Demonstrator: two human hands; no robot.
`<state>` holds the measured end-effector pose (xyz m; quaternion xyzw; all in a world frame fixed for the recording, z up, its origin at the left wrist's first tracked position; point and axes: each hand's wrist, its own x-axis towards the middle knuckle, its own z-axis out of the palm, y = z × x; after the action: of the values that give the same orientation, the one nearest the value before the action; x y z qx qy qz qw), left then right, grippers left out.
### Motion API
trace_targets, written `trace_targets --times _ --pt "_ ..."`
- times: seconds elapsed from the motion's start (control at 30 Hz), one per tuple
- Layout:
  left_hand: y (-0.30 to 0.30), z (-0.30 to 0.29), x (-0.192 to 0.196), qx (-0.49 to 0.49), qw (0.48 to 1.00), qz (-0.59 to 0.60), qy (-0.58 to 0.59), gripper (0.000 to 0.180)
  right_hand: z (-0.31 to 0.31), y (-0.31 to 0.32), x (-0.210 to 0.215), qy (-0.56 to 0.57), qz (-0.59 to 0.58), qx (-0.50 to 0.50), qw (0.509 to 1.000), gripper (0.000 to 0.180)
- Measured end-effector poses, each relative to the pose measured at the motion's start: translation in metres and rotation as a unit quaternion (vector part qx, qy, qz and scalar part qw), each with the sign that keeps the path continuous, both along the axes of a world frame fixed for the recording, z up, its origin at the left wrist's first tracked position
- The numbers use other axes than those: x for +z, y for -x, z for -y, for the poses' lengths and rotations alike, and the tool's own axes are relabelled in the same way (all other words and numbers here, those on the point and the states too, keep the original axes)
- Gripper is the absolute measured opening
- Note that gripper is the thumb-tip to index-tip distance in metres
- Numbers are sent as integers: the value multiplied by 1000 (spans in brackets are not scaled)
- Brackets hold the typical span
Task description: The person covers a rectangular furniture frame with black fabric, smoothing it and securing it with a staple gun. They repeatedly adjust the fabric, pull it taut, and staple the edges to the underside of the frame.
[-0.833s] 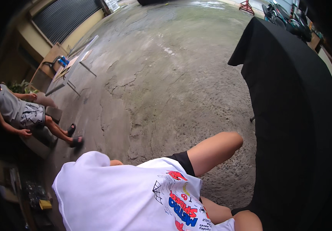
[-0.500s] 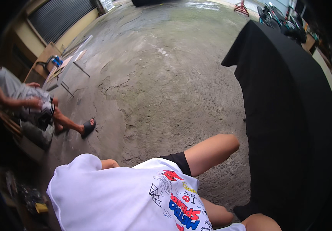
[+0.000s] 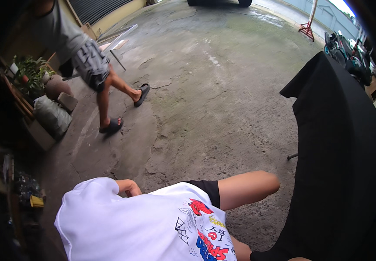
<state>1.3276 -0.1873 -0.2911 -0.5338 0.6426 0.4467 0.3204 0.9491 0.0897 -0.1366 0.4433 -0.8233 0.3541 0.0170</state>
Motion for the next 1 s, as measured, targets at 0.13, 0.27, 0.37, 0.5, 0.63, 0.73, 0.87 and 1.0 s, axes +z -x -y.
trace_targets --times 0.13,0.27,0.37,0.5,0.63,0.73,0.87,1.0 --pt "-12 -9 3 14 1000 8 1 35 -6 4 -1 -6 2 -3 1000 52" --pt "-28 -18 0 35 999 13 -1 35 -5 5 2 -8 1 2 1000 51" --pt "-32 -29 -3 35 999 13 -14 35 -5 6 3 -10 1 5 1000 51" --pt "-38 -35 -3 23 999 24 -30 36 -8 9 4 -9 4 -1 1000 51" --pt "-55 -23 3 19 998 54 -35 36 -6 10 9 -2 -10 6 1000 51" --pt "-52 -13 -1 17 997 59 -37 36 3 14 17 11 -30 25 999 51" --pt "-6 -30 -16 4 999 4 -48 36 5 20 51 38 -92 71 992 51" --pt "60 -52 -27 -24 994 -91 -59 37 7 39 112 69 -207 134 967 51"
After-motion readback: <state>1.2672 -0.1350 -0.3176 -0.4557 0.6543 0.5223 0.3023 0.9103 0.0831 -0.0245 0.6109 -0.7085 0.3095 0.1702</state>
